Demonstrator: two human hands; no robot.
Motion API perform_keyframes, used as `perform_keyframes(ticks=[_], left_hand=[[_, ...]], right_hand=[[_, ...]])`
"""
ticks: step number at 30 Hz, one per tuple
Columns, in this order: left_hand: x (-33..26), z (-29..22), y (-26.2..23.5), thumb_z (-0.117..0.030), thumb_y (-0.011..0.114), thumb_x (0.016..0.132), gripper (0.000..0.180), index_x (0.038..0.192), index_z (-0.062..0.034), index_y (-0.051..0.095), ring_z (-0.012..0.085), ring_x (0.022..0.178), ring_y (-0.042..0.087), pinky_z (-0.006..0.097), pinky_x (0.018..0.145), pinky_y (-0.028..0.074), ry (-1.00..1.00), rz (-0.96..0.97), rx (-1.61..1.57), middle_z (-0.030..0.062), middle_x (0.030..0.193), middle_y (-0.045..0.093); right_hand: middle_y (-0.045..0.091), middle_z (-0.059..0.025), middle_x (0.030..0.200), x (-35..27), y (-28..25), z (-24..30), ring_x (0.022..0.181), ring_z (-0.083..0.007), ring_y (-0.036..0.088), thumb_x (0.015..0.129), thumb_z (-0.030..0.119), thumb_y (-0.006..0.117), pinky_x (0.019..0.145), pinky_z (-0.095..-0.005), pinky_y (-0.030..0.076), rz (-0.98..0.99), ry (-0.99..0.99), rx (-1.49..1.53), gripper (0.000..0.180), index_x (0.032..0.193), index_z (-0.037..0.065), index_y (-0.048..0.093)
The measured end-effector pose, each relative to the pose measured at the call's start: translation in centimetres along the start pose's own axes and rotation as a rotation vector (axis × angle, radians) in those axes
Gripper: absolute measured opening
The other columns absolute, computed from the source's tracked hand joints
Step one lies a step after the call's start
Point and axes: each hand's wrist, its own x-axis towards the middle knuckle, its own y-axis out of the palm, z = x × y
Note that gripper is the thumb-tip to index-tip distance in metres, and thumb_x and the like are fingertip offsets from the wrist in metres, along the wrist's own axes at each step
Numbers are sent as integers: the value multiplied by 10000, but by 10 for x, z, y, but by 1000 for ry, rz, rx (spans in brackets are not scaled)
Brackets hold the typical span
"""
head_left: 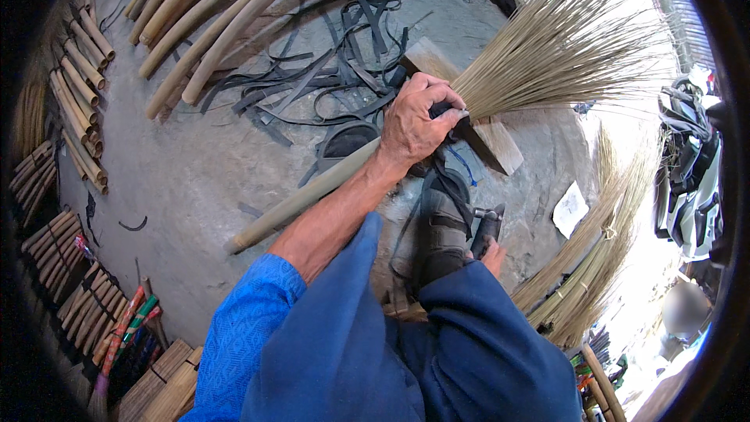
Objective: The person wraps a black strap around the base of a broom head and repeatedly taps it with a hammer to secure it. They continue wrapping and hammering until the strap is tight, then lift the broom and set it aside.
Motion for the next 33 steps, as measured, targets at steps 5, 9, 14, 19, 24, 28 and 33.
perform_keyframes(ticks=[5,9,14,19,24,28,33], left_hand=[[3,-2,1,-202,858,869,181,1035,-132,833,304,1139,694,430,990,569,1,13,19,85,1168,711],[2,-2,-1,-209,854,872,177,1027,-129,828,301,1132,698,423,989,572,-34,3,-32,86,1160,711],[3,1,1,-202,856,863,185,1026,-122,824,301,1125,702,421,990,572,-52,13,-26,97,1144,709],[4,0,1,-188,869,862,192,1026,-100,824,293,1122,708,406,996,569,-36,9,-10,108,1153,715],[2,-2,0,-195,866,866,200,1034,-91,828,288,1111,710,400,972,571,-60,10,-36,110,1148,712],[2,0,0,-214,840,871,193,1029,-103,831,297,1094,708,418,943,579,-36,-2,-55,110,1140,710],[0,1,1,-221,834,868,209,1038,-100,828,302,1095,708,419,945,578,-78,-4,-66,112,1138,713]], right_hand=[[631,-260,1198,5,13,-24,1082,-464,653,883,129,794,930,-518,531,-16,97,24,560,1393,28,585],[657,-229,1110,16,-1,-13,1008,-404,672,893,115,752,907,-488,534,204,213,40,476,1330,8,597],[612,-136,961,19,-48,40,892,-270,603,944,163,703,820,-417,515,81,90,338,306,1185,-2,612],[603,-97,896,49,-74,113,836,-241,586,1036,238,725,784,-383,507,156,19,357,284,1181,13,628],[638,-169,924,67,-93,176,845,-305,665,1051,211,754,771,-415,535,-66,-405,277,267,1208,27,641],[657,-223,1010,88,-105,211,919,-447,692,1026,135,749,812,-469,556,-89,-538,138,257,1224,20,633],[654,-221,1017,94,-116,225,915,-440,677,1047,159,715,817,-477,539,-93,-586,80,259,1251,20,635]])
